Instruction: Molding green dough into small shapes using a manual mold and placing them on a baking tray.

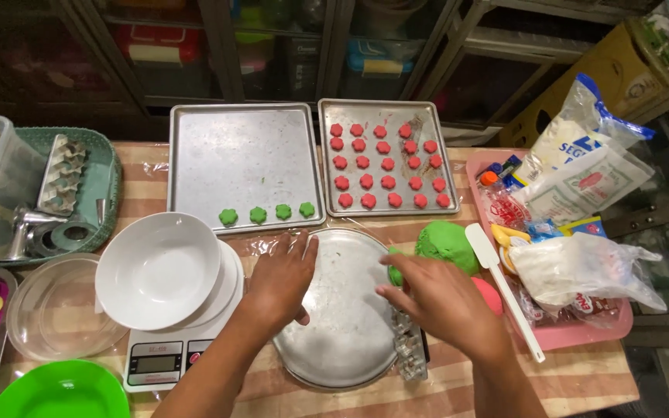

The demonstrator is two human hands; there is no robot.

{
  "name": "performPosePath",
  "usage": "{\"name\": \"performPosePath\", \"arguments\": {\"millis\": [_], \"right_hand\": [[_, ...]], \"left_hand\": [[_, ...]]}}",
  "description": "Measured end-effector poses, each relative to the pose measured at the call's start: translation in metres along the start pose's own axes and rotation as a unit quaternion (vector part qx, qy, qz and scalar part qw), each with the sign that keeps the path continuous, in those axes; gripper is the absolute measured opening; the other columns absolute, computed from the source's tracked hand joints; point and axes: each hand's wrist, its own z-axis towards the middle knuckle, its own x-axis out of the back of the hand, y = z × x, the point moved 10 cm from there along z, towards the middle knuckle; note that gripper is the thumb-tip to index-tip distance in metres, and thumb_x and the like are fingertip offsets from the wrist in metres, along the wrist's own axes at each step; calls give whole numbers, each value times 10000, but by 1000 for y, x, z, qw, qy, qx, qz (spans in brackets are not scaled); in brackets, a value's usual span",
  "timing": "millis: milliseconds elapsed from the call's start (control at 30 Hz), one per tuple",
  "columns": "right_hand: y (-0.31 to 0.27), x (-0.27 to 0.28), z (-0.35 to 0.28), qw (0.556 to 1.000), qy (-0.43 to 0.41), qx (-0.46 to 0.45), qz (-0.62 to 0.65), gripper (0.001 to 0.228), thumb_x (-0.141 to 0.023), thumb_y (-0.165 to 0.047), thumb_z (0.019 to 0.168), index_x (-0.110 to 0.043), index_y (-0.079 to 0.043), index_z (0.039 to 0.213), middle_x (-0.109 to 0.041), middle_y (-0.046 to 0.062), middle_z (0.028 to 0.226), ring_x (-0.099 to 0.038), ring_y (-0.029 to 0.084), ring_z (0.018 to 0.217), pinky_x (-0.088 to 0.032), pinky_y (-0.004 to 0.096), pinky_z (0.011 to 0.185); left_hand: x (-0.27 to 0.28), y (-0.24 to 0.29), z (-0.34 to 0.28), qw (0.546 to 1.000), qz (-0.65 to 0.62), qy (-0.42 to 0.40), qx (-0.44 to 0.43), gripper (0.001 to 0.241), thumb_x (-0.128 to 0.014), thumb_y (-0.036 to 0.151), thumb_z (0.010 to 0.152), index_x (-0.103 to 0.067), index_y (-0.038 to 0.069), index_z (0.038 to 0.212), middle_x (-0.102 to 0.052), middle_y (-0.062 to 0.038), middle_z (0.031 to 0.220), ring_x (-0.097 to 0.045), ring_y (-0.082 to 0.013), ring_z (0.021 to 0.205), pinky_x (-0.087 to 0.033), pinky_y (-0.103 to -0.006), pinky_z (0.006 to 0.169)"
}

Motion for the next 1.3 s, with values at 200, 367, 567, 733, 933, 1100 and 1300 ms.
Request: {"name": "performPosePath", "arguments": {"millis": [200,367,567,733,933,1100,1300], "right_hand": [[46,-44,-45,987,-23,-130,-91,572,-640,-531,934,-441,-216,1367,-726,110,898,-700,405,721,-498,560,510],[43,-75,-44,990,-70,-119,-44,728,-675,-529,939,-331,-178,1476,-701,142,785,-695,411,694,-525,564,539],[26,-60,-38,997,-26,-69,21,643,-727,-354,913,-403,-164,1434,-696,223,823,-650,487,771,-469,573,603],[8,-16,-31,983,-10,-99,156,670,-771,-297,885,-469,-227,1480,-577,21,635,-536,181,572,-419,366,550],[9,19,-5,912,115,-162,359,604,-801,-183,816,-536,-150,1358,-844,90,849,-820,176,650,-686,274,496],[-10,57,21,889,263,-99,361,613,-825,-177,804,-560,-112,1352,-672,118,543,-643,212,369,-524,297,409],[-60,73,72,829,293,-3,476,630,-811,-133,857,-473,-7,1374,-692,200,686,-689,262,443,-577,326,389]], "left_hand": [[-9,-2,1,1000,-7,-20,4,1474,-1090,350,596,-77,54,1625,-72,-148,1721,-157,-404,1548,-469,-552,1052],[-9,-2,2,1000,-1,-23,3,1474,-1082,382,610,-65,59,1627,-63,-142,1724,-145,-400,1554,-480,-542,1041],[-10,-4,1,999,-20,-31,4,1471,-1078,353,619,-49,69,1631,-43,-127,1729,-116,-397,1563,-455,-556,1066],[-4,-2,-3,999,-27,-42,2,1455,-1072,347,640,-44,71,1631,-25,-126,1732,-106,-400,1565,-432,-573,1090],[22,9,-17,997,-71,-23,-20,1298,-995,355,774,-68,40,1626,34,-236,1706,-107,-426,1549,-310,-538,1187],[99,25,-81,953,-270,98,-99,1161,-964,291,662,-305,-20,1565,-590,-287,1356,-628,-475,1183,-559,-613,890],[142,-24,-111,838,-394,377,-23,732,-876,270,776,-571,-15,1377,-771,-182,1023,-777,-347,867,-614,-433,744]]}}
